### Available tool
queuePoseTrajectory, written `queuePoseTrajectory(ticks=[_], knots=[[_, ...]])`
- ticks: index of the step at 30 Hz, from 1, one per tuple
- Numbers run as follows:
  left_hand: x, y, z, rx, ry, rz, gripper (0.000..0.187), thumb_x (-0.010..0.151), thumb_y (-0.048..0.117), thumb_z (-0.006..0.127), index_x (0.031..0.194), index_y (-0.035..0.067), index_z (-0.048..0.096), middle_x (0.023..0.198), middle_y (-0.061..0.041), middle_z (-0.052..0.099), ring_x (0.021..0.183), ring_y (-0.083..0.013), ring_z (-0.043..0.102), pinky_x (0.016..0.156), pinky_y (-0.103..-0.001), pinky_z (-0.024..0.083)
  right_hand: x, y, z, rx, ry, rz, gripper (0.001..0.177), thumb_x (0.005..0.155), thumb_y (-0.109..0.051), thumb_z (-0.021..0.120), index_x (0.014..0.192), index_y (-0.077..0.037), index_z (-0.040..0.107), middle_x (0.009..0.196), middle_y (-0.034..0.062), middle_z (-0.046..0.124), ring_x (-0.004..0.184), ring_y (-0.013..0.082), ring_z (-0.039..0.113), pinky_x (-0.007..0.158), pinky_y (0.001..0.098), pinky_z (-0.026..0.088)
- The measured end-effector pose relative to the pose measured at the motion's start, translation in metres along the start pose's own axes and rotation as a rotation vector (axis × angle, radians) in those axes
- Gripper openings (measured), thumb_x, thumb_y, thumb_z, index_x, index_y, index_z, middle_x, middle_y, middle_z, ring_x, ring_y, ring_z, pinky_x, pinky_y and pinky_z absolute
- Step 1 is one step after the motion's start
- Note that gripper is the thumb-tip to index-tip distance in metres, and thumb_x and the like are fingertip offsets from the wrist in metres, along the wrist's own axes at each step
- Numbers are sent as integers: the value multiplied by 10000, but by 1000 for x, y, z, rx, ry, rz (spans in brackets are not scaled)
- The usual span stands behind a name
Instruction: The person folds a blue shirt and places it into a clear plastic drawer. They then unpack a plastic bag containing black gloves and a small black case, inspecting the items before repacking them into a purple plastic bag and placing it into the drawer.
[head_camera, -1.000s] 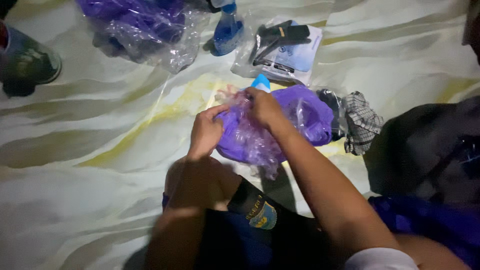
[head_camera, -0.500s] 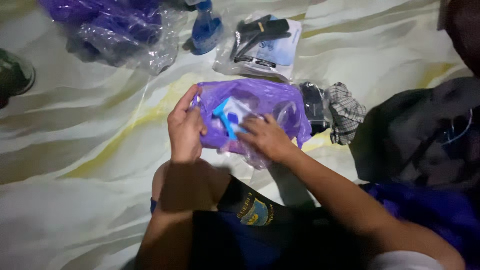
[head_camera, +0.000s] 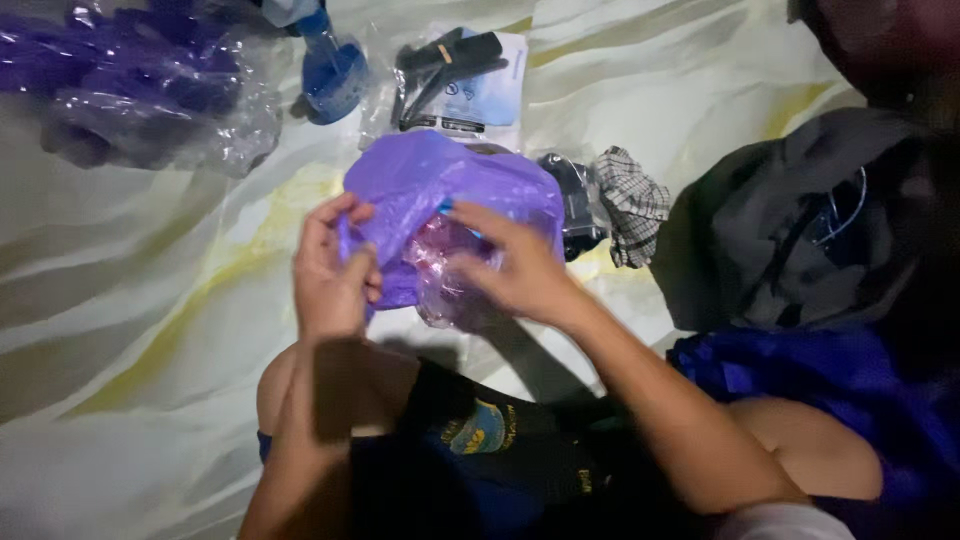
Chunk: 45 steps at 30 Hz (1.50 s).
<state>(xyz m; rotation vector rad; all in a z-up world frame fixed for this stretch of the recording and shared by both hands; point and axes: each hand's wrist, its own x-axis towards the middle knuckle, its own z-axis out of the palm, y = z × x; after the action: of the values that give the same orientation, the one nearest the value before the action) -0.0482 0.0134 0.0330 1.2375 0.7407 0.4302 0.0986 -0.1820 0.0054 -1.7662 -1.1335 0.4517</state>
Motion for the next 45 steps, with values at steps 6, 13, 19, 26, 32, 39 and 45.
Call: queuePoseTrajectory(ticks=[6, 13, 19, 26, 32, 39, 45], knots=[[1, 5, -8, 104, 54, 170, 509, 936, -107, 575, 1394, 51, 420, 1295, -127, 578, 804, -125, 587, 599, -242, 484, -29, 29, -88, -560, 135, 344, 836, 617, -102, 778, 1423, -139, 560, 1445, 255, 499, 1267, 442, 532, 1033, 493, 473], [-39, -30, -11, 497, 273, 419, 924, 835, -11, 823, 1566, 54, 261, 1410, -189, 509, 1283, -283, 516, 1078, -423, 414, -50, 103, -51, -853, 53, 375, 870, 630, -91, 876, 1429, -229, 560, 1575, 235, 373, 1330, 481, 469, 1045, 543, 432], [-50, -64, 7, 147, 260, 14, 871, 835, 191, 775, 1557, 113, 293, 1417, -193, 486, 1254, -311, 554, 1060, -458, 463, -57, 100, -74, -437, 365, 262, 621, 789, -117, 853, 1366, -107, 625, 1347, 165, 641, 1264, 358, 615, 1101, 425, 486], [-18, -65, 12, -11, 119, -410, 709, 1052, 569, 400, 1488, 15, 471, 1396, -289, 572, 1193, -412, 565, 950, -564, 450, -60, -50, -137, -155, 199, 260, 600, 787, -72, 760, 1373, -59, 635, 1388, 142, 656, 1221, 231, 644, 1005, 333, 533], [-12, 1, 16, -223, 30, -512, 689, 974, 563, 326, 1421, 50, 432, 1311, -142, 640, 961, -356, 735, 863, -509, 562, -21, -58, -101, 24, -306, 302, 588, 741, -59, 746, 1318, -104, 638, 1198, 79, 714, 1030, 185, 671, 889, 325, 534], [-24, 7, -25, -242, -212, -492, 576, 1072, 465, 378, 1117, -69, 592, 912, -205, 716, 927, -362, 741, 782, -424, 558, 37, 42, -19, 160, -10, 211, 601, 907, -204, 763, 1407, -42, 473, 1253, 139, 614, 1151, 222, 593, 993, 377, 488], [-9, -9, -77, -422, -251, -333, 428, 1085, 378, 444, 1042, 0, 640, 729, -136, 614, 756, -318, 676, 739, -391, 569, 57, 67, 6, -210, 156, 367, 513, 932, -328, 761, 1277, -4, 563, 1153, 231, 676, 1066, 358, 668, 929, 440, 510]])
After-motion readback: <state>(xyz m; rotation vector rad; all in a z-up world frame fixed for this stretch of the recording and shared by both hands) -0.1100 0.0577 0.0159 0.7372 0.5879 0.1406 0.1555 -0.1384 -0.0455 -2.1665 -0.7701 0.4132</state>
